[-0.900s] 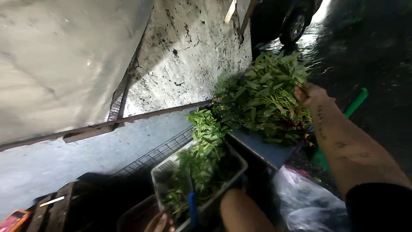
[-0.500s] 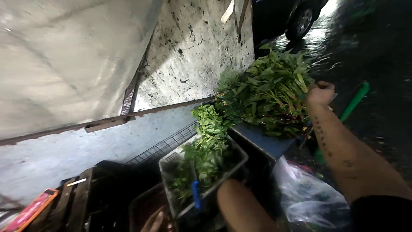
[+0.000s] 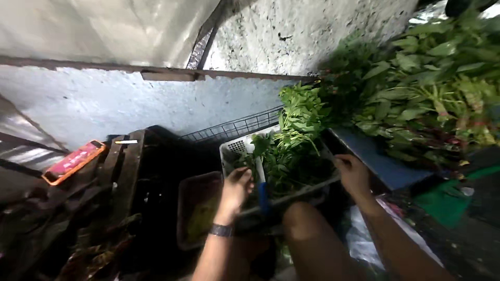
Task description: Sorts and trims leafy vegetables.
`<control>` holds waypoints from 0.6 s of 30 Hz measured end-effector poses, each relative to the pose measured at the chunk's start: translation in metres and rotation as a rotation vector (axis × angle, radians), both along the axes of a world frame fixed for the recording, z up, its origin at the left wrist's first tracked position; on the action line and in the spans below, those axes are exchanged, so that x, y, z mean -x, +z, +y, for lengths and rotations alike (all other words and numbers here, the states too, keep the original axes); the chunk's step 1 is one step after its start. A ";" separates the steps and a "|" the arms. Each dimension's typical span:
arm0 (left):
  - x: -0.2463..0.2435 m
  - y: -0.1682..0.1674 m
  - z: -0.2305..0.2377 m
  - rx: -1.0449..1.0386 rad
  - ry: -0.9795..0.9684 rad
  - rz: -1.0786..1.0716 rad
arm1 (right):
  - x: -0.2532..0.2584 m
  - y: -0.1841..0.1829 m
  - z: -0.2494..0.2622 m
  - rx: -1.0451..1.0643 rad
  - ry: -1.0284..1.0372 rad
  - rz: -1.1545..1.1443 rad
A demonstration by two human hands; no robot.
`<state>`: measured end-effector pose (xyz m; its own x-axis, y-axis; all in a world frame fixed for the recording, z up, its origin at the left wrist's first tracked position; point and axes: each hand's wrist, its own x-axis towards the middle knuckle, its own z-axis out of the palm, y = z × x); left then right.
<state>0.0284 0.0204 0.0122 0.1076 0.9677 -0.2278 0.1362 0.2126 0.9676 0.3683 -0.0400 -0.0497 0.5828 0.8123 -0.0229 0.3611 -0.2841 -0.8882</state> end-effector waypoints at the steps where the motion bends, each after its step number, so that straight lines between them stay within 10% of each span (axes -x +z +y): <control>1: 0.000 -0.010 0.012 0.021 0.015 0.000 | 0.005 0.005 0.012 -0.025 -0.040 0.104; 8: -0.007 -0.061 0.040 0.002 -0.096 0.064 | 0.028 0.044 0.107 0.273 0.107 0.775; 14: 0.002 -0.037 0.045 0.007 -0.217 -0.304 | 0.139 0.069 0.078 0.107 0.672 0.094; 18: 0.022 -0.023 0.038 0.070 -0.161 -0.547 | 0.188 0.024 0.037 -0.105 0.813 -0.398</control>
<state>0.0068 0.0581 -0.0111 0.3732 0.9138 -0.1606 -0.3444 0.2972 0.8905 0.1803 -0.0026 -0.0258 -0.2220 0.9627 0.1548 0.7002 0.2679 -0.6617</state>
